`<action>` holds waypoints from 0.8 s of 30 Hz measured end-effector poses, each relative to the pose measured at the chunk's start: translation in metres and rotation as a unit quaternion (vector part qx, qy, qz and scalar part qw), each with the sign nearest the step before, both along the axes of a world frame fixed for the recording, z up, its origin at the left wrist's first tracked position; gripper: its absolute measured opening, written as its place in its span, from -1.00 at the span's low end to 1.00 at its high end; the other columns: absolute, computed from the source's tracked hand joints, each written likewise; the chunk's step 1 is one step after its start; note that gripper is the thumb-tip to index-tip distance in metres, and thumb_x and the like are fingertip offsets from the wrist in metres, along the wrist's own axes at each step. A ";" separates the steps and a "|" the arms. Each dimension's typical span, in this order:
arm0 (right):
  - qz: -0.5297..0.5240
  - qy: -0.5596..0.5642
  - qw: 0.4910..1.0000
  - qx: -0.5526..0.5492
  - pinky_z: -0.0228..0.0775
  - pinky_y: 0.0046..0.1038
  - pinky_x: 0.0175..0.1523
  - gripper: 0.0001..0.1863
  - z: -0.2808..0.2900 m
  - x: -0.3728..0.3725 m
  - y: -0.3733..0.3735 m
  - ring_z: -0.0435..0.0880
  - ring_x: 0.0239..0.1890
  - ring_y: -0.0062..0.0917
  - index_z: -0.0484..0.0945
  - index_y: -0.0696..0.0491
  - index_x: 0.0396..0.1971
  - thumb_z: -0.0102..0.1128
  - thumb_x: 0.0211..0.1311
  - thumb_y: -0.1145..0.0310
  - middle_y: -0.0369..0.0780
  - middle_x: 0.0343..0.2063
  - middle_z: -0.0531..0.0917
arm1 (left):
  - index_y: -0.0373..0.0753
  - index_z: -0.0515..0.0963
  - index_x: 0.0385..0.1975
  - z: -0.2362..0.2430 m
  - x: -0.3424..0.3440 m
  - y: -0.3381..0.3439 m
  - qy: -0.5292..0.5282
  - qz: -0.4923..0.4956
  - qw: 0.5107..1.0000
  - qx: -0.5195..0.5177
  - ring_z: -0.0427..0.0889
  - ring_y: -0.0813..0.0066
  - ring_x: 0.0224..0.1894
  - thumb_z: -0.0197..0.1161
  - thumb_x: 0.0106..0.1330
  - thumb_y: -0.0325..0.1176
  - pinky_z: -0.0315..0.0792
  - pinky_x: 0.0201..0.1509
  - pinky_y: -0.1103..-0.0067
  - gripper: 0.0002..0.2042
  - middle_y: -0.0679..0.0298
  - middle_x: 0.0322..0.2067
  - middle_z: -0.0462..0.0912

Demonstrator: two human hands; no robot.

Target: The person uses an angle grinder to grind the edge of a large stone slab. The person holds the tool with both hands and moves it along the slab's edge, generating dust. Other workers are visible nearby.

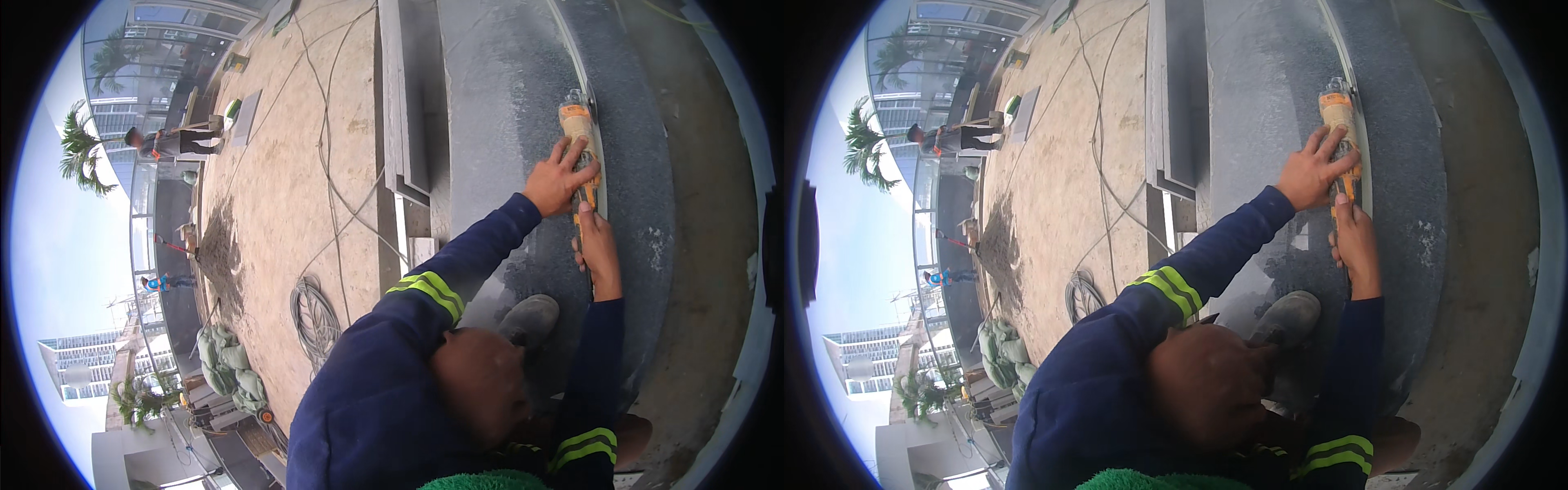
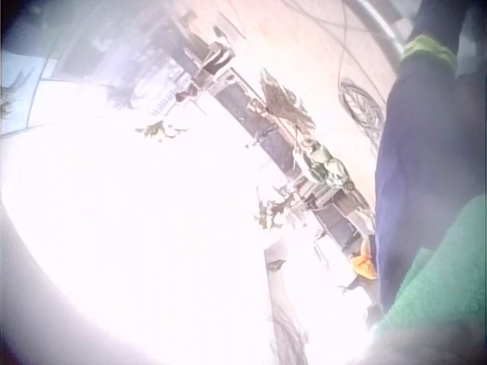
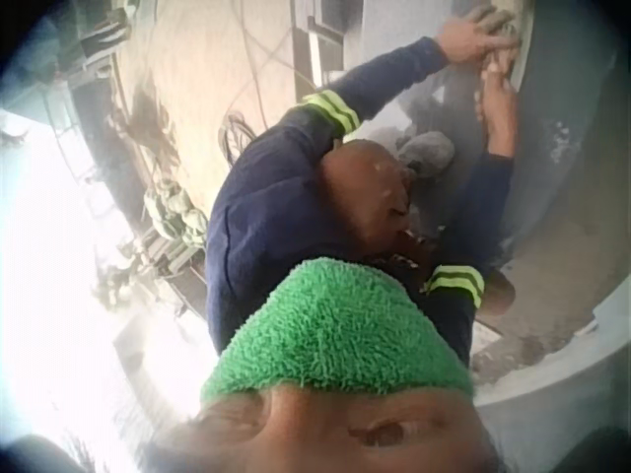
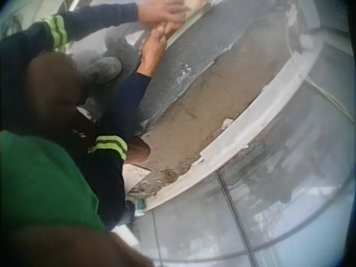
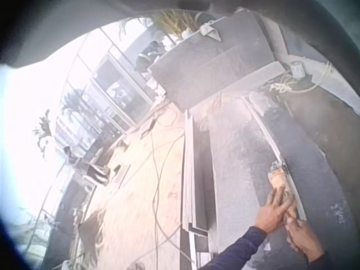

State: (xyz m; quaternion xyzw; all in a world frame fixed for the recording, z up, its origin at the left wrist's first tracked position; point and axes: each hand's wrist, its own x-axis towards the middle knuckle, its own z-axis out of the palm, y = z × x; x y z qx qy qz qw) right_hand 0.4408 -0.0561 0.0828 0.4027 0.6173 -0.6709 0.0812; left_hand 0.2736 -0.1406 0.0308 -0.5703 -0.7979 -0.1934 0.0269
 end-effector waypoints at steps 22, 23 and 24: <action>-0.012 0.021 1.000 0.001 0.33 -0.41 -0.64 -0.31 -0.020 -0.001 0.010 0.51 -0.70 -0.57 0.60 0.21 -0.07 -0.03 0.71 -0.25 -0.22 -0.55 0.58 | 0.27 0.55 0.43 -0.017 -0.008 0.011 0.035 -0.007 0.999 0.021 0.46 -0.25 0.52 0.69 0.06 -0.26 0.78 0.24 0.06 -0.18 0.09 0.59 0.38; -0.010 0.019 1.000 0.012 0.33 -0.41 -0.63 -0.32 -0.020 0.001 0.008 0.52 -0.70 -0.56 0.60 0.21 -0.08 -0.03 0.71 -0.25 -0.22 -0.55 0.58 | 0.27 0.56 0.42 -0.017 -0.006 0.008 0.038 -0.008 0.999 0.023 0.46 -0.25 0.52 0.68 0.06 -0.27 0.78 0.23 0.07 -0.19 0.09 0.59 0.38; -0.006 0.018 1.000 0.023 0.34 -0.41 -0.62 -0.32 -0.020 0.004 0.005 0.52 -0.70 -0.55 0.60 0.21 -0.09 -0.02 0.71 -0.24 -0.22 -0.56 0.58 | 0.27 0.56 0.42 -0.017 -0.004 0.006 0.041 -0.009 0.999 0.024 0.46 -0.25 0.52 0.68 0.06 -0.28 0.79 0.22 0.08 -0.19 0.10 0.59 0.39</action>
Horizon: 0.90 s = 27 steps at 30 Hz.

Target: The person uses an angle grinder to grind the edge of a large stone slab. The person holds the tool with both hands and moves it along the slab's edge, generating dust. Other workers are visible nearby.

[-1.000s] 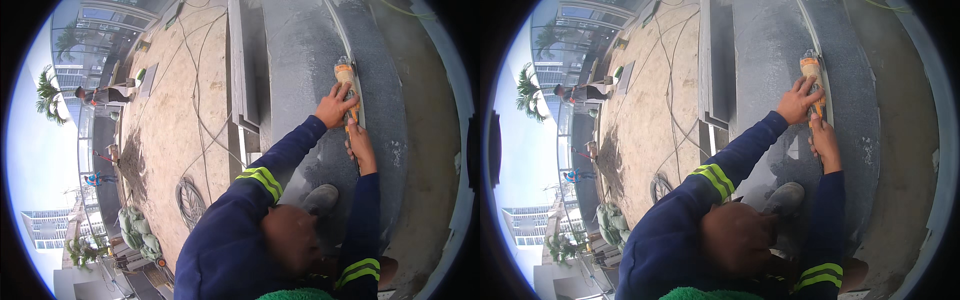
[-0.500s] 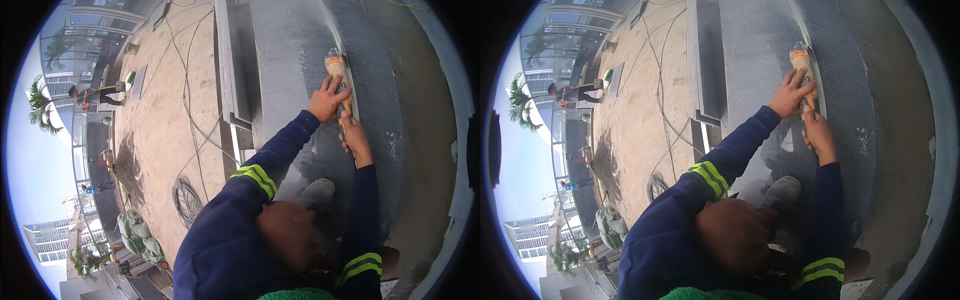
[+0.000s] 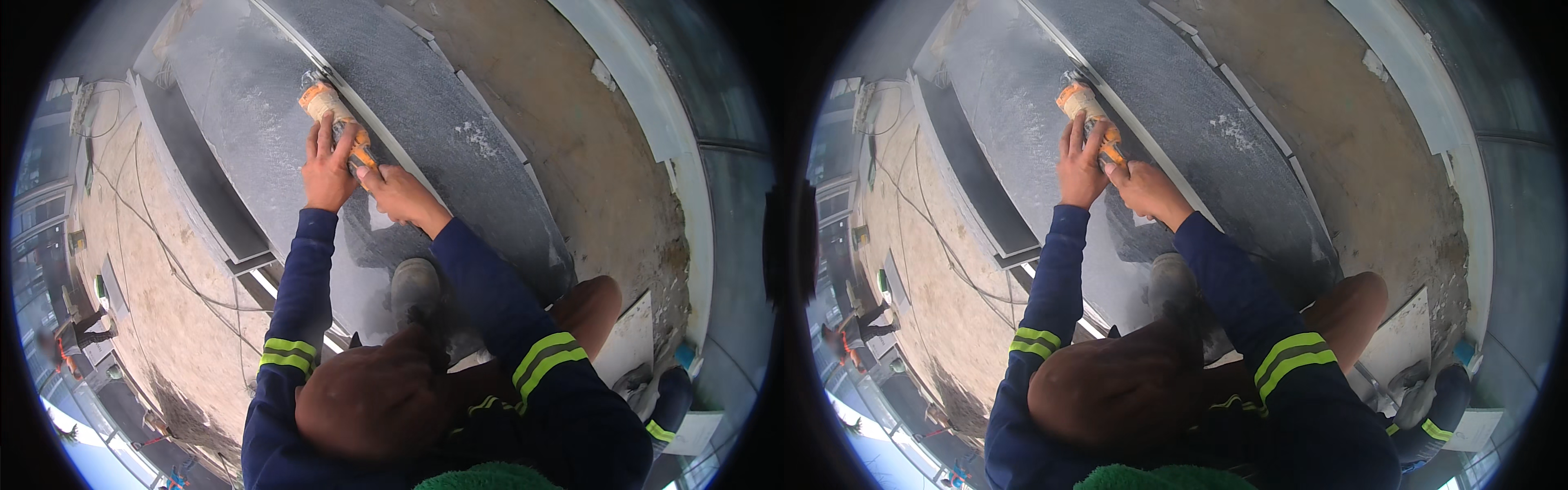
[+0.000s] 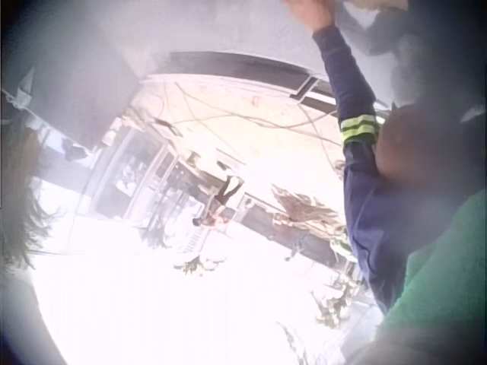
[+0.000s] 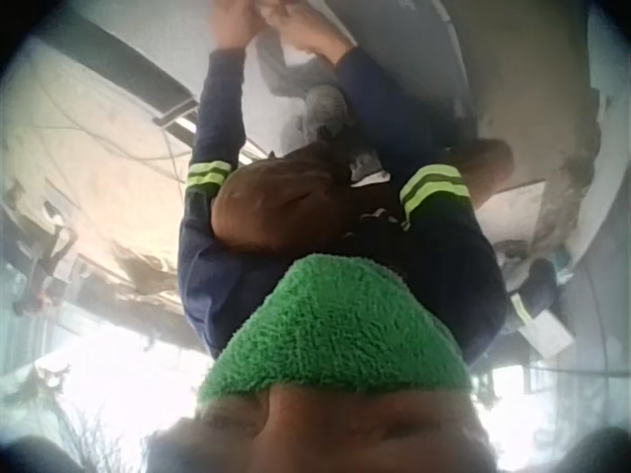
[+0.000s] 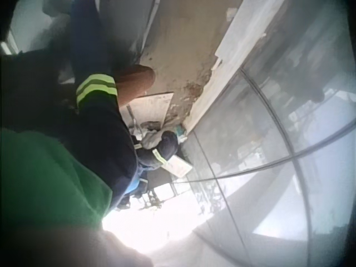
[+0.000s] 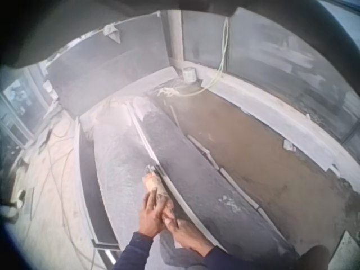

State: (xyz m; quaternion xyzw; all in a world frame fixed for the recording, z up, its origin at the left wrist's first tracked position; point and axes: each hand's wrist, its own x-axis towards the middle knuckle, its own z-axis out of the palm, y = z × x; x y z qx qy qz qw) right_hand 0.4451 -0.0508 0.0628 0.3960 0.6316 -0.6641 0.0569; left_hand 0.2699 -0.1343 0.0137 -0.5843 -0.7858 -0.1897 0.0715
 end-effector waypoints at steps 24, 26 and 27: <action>-0.011 0.029 0.999 0.019 0.44 -0.34 -0.58 -0.30 0.005 0.010 -0.005 0.59 -0.69 -0.46 0.57 0.20 -0.24 -0.02 0.70 -0.25 -0.18 -0.58 0.60 | 0.25 0.60 0.37 0.013 0.012 -0.003 0.004 0.004 1.000 -0.007 0.51 -0.15 0.49 0.67 0.07 -0.31 0.81 0.16 0.16 -0.24 0.11 0.55 0.45; 0.000 0.016 1.000 0.008 0.44 -0.35 -0.57 -0.31 0.007 -0.001 0.001 0.59 -0.68 -0.47 0.57 0.19 -0.24 -0.02 0.71 -0.25 -0.18 -0.58 0.61 | 0.25 0.60 0.36 0.014 0.002 0.002 0.001 0.006 1.000 -0.008 0.51 -0.14 0.49 0.66 0.07 -0.31 0.81 0.16 0.15 -0.25 0.11 0.54 0.45; 0.006 0.010 1.000 0.003 0.45 -0.35 -0.57 -0.31 0.008 -0.006 0.004 0.59 -0.68 -0.47 0.57 0.19 -0.25 -0.03 0.71 -0.25 -0.18 -0.58 0.61 | 0.25 0.60 0.36 0.014 -0.002 0.004 0.005 0.009 1.000 -0.013 0.51 -0.14 0.49 0.66 0.07 -0.31 0.81 0.16 0.15 -0.25 0.11 0.54 0.46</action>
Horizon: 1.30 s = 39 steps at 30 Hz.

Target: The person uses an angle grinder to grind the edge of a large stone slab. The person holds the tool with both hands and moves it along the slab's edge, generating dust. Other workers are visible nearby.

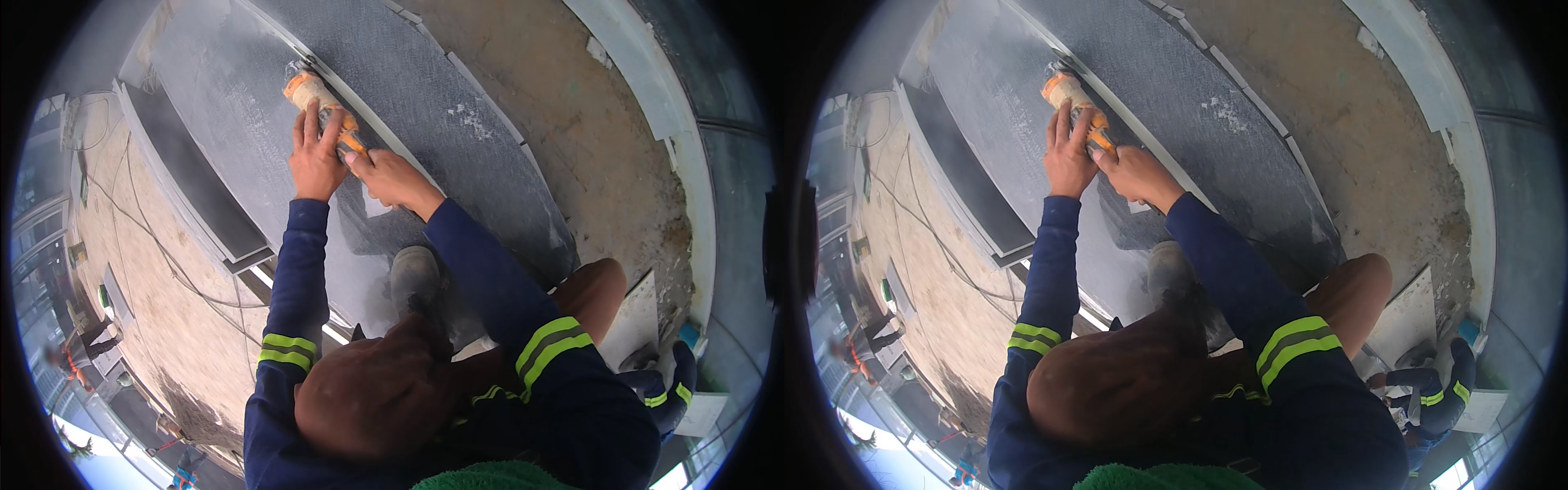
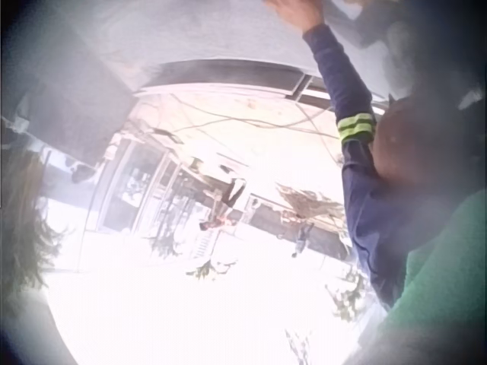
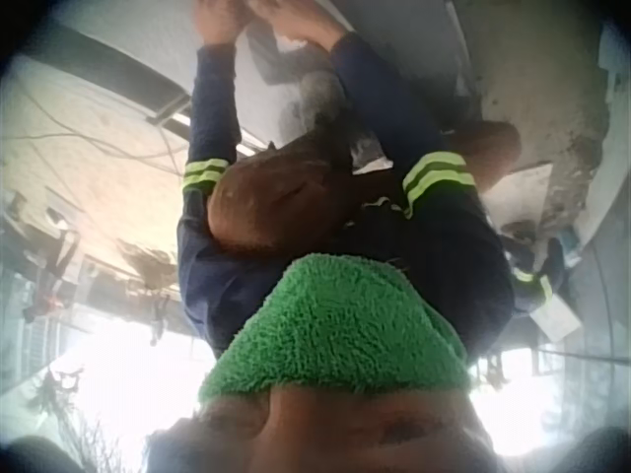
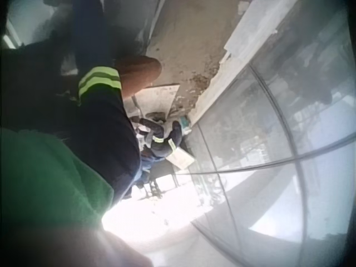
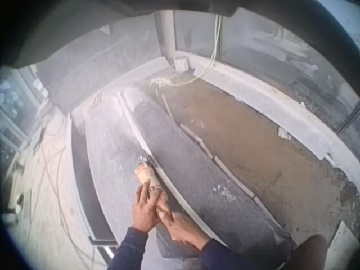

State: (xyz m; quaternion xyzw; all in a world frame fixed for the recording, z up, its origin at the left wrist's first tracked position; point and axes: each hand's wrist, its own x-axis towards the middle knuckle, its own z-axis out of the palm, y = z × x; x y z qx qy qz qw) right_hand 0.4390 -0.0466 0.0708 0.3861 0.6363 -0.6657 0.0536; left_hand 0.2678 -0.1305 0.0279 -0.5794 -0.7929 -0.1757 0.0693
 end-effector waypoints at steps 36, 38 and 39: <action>-0.010 0.009 1.000 -0.029 0.38 -0.35 -0.58 -0.33 -0.003 0.001 0.003 0.57 -0.67 -0.49 0.58 0.15 -0.25 0.00 0.70 -0.25 -0.25 -0.63 0.54 | 0.21 0.57 0.41 -0.009 -0.003 0.004 0.006 -0.018 1.000 0.016 0.52 -0.19 0.48 0.67 0.06 -0.31 0.72 0.31 0.12 -0.20 0.08 0.57 0.43; -0.005 0.009 1.000 -0.015 0.38 -0.34 -0.57 -0.32 -0.002 0.012 -0.004 0.56 -0.67 -0.49 0.58 0.15 -0.27 -0.02 0.70 -0.25 -0.26 -0.65 0.53 | 0.21 0.57 0.41 -0.008 0.008 -0.004 0.006 -0.009 1.000 0.003 0.53 -0.18 0.48 0.67 0.06 -0.31 0.75 0.26 0.14 -0.20 0.08 0.57 0.43; -0.010 0.011 1.000 -0.013 0.39 -0.34 -0.57 -0.32 -0.001 0.016 -0.007 0.57 -0.68 -0.48 0.58 0.15 -0.27 -0.03 0.71 -0.25 -0.26 -0.66 0.53 | 0.22 0.57 0.41 -0.007 0.012 -0.005 0.009 -0.011 1.000 0.007 0.53 -0.18 0.48 0.67 0.05 -0.31 0.76 0.24 0.14 -0.20 0.08 0.57 0.43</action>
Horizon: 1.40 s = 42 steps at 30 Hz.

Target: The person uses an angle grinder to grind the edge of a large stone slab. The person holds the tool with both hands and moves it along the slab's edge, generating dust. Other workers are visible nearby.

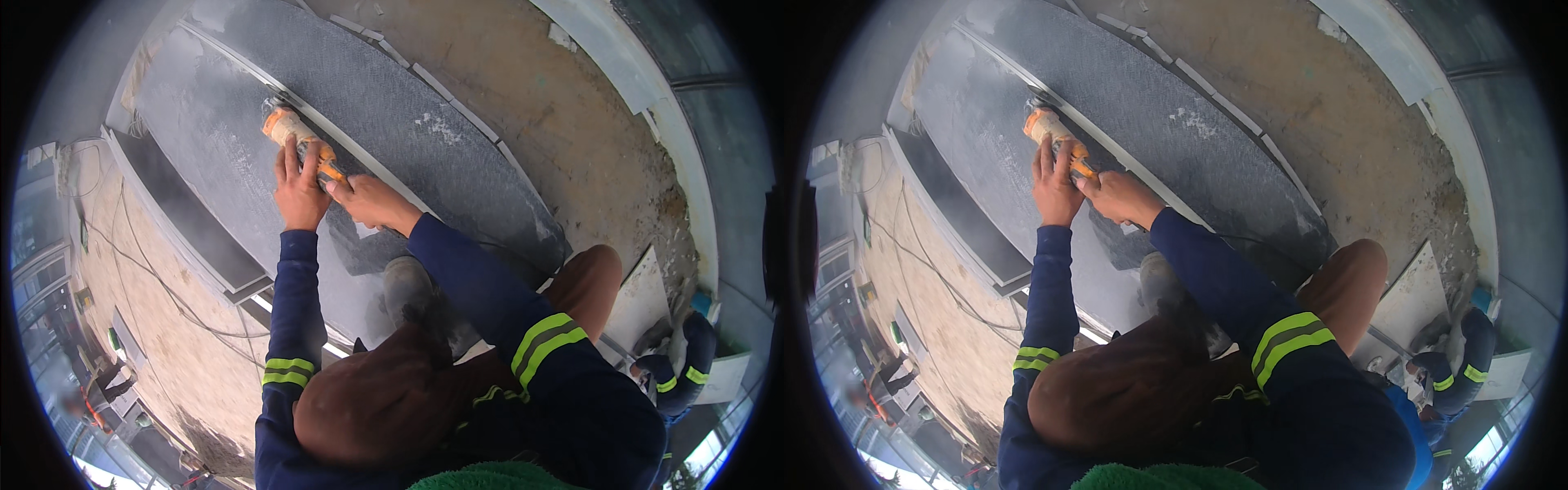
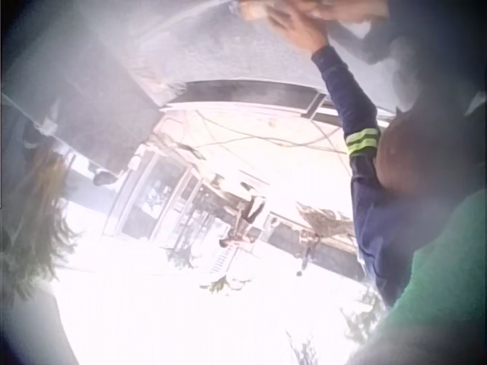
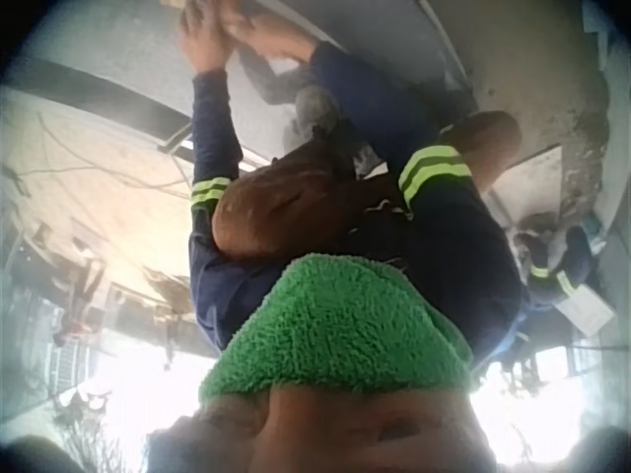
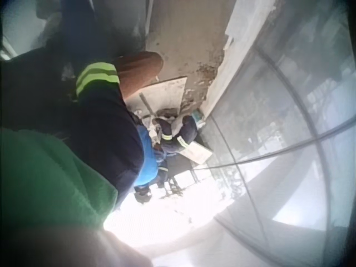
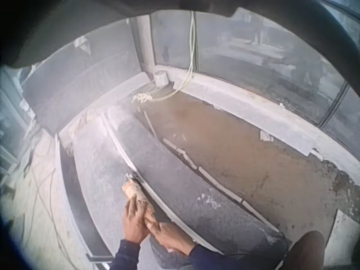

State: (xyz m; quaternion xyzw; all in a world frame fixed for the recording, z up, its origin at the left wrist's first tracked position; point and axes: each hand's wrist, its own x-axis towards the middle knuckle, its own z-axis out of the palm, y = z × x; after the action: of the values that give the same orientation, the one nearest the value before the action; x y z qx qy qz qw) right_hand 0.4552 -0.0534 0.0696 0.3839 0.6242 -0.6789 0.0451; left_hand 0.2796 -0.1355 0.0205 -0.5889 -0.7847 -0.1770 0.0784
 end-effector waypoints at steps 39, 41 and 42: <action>0.007 -0.016 1.000 -0.017 0.46 -0.33 -0.55 -0.29 0.002 -0.029 0.022 0.62 -0.65 -0.46 0.60 0.17 -0.28 -0.04 0.70 -0.27 -0.20 -0.56 0.63 | 0.24 0.56 0.42 0.000 -0.029 0.019 -0.006 0.004 1.000 -0.025 0.51 -0.09 0.51 0.73 0.04 -0.20 0.74 0.28 0.12 -0.18 0.16 0.58 0.44; 0.008 -0.016 1.000 -0.018 0.45 -0.34 -0.56 -0.29 0.001 -0.027 0.018 0.61 -0.65 -0.46 0.59 0.17 -0.29 -0.05 0.71 -0.26 -0.20 -0.57 0.61 | 0.24 0.56 0.41 0.001 -0.025 0.017 0.003 0.008 0.999 -0.032 0.52 -0.09 0.51 0.72 0.04 -0.20 0.74 0.28 0.12 -0.18 0.15 0.57 0.45; 0.007 -0.015 1.000 -0.018 0.44 -0.34 -0.57 -0.30 0.001 -0.024 0.017 0.61 -0.66 -0.46 0.59 0.17 -0.30 -0.05 0.71 -0.25 -0.20 -0.58 0.61 | 0.24 0.56 0.41 0.001 -0.023 0.015 0.005 0.005 1.000 -0.027 0.53 -0.11 0.49 0.70 0.05 -0.24 0.76 0.23 0.13 -0.19 0.14 0.56 0.45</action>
State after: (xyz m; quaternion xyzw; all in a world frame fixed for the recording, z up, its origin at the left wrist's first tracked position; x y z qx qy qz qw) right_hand 0.4314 -0.0363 0.0702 0.3886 0.6138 -0.6839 0.0667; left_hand 0.2570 -0.1202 0.0213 -0.5880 -0.7915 -0.1523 0.0676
